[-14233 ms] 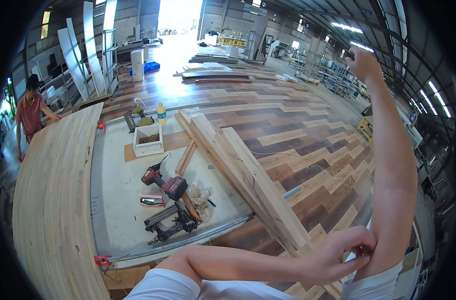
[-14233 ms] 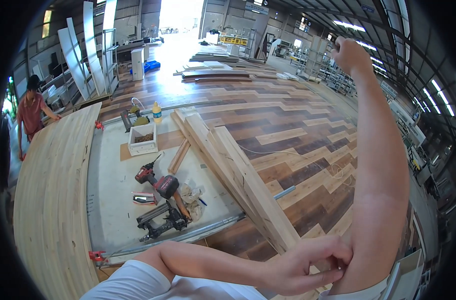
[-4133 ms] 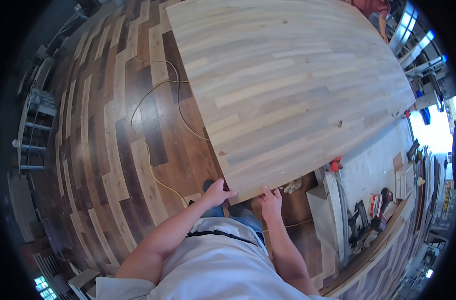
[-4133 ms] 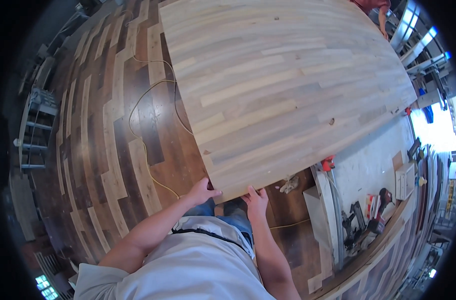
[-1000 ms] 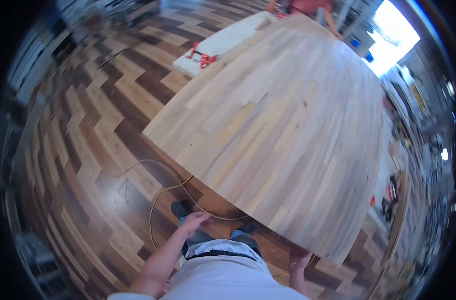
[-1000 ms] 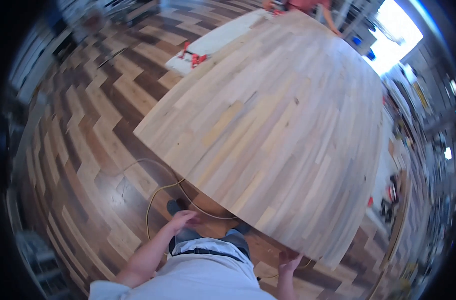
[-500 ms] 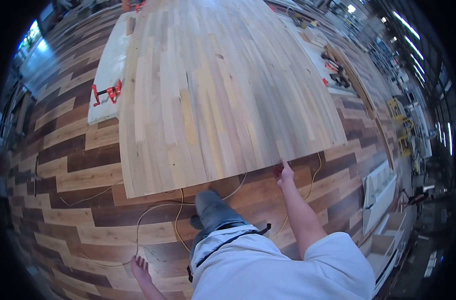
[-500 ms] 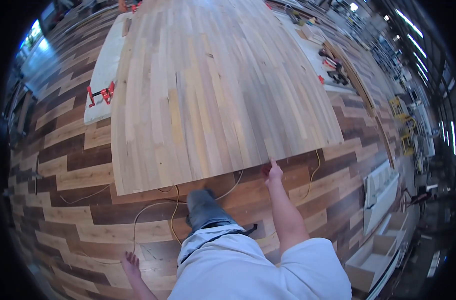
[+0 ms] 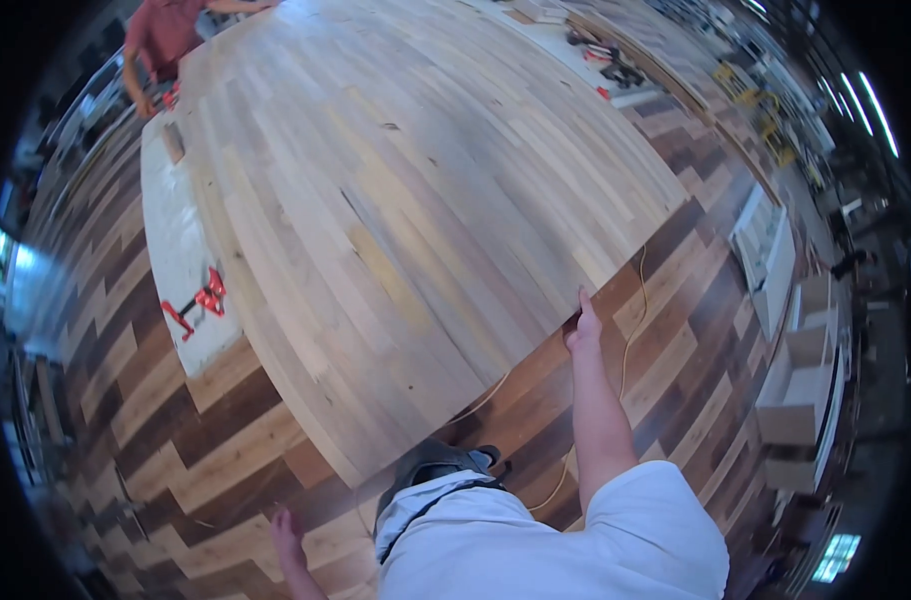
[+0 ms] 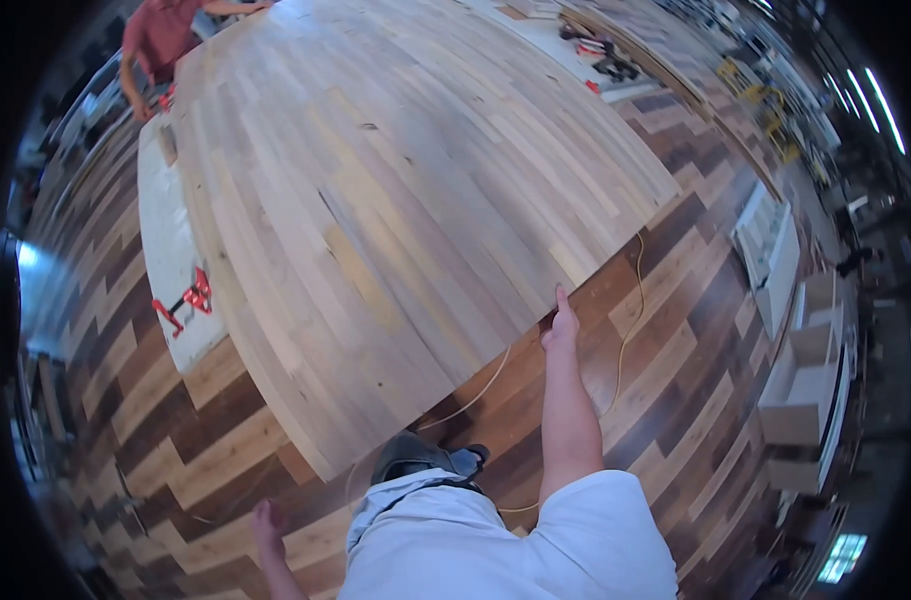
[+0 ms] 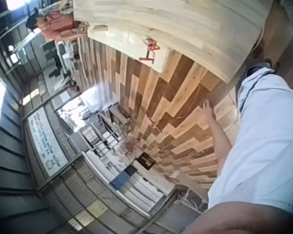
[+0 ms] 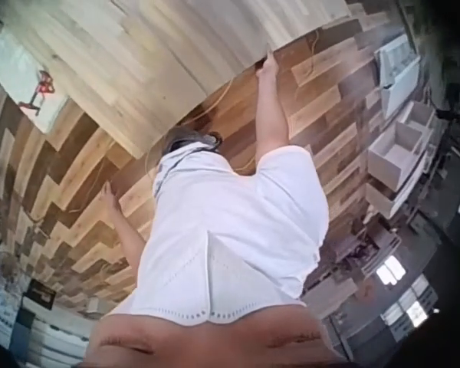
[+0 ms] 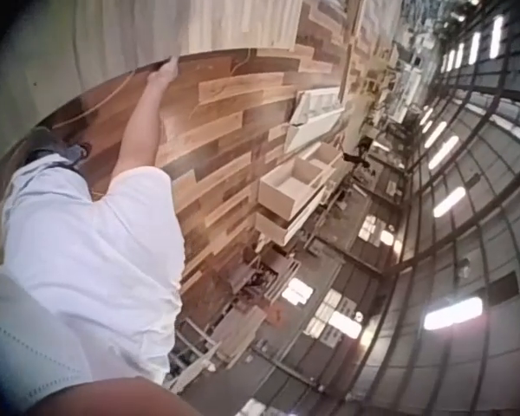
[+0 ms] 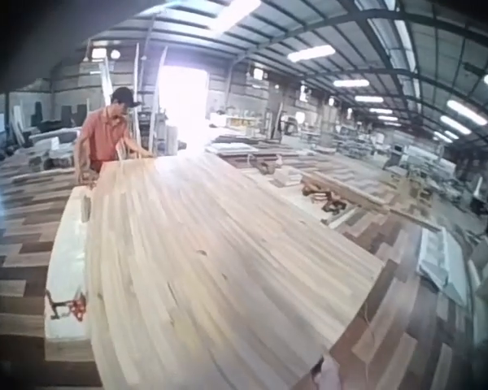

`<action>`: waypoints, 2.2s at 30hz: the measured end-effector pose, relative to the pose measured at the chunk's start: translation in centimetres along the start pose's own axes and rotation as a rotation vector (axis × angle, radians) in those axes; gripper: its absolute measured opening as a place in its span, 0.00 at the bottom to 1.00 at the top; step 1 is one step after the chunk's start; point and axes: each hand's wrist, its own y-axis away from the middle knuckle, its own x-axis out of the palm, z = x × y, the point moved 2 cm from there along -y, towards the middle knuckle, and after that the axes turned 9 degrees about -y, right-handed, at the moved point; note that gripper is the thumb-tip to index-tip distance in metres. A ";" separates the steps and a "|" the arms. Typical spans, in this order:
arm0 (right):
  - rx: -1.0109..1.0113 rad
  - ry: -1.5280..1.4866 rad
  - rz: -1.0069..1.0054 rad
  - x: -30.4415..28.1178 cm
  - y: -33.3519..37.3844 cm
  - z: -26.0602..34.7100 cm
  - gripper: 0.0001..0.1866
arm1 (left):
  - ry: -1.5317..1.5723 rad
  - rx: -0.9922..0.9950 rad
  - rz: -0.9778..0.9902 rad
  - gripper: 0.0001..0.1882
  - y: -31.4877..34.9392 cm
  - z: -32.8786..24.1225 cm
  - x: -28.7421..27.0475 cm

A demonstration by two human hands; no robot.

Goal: Arranging wooden planks on a workbench to prepare a large panel and then wiping the surface.

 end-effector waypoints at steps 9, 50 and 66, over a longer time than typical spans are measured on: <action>-0.470 0.612 -0.252 1.8 3.0 -3.2 0.27 | -0.105 -0.439 0.250 0.24 -2.8 4.6 -10.8; -0.192 0.677 -0.372 1.5 31.2 -20.6 0.20 | -0.571 0.952 0.389 0.13 -23.2 -31.5 0.7; 0.073 0.282 -0.715 -17.9 52.4 -31.7 0.21 | -0.398 0.739 0.120 0.29 -30.6 -40.9 -0.5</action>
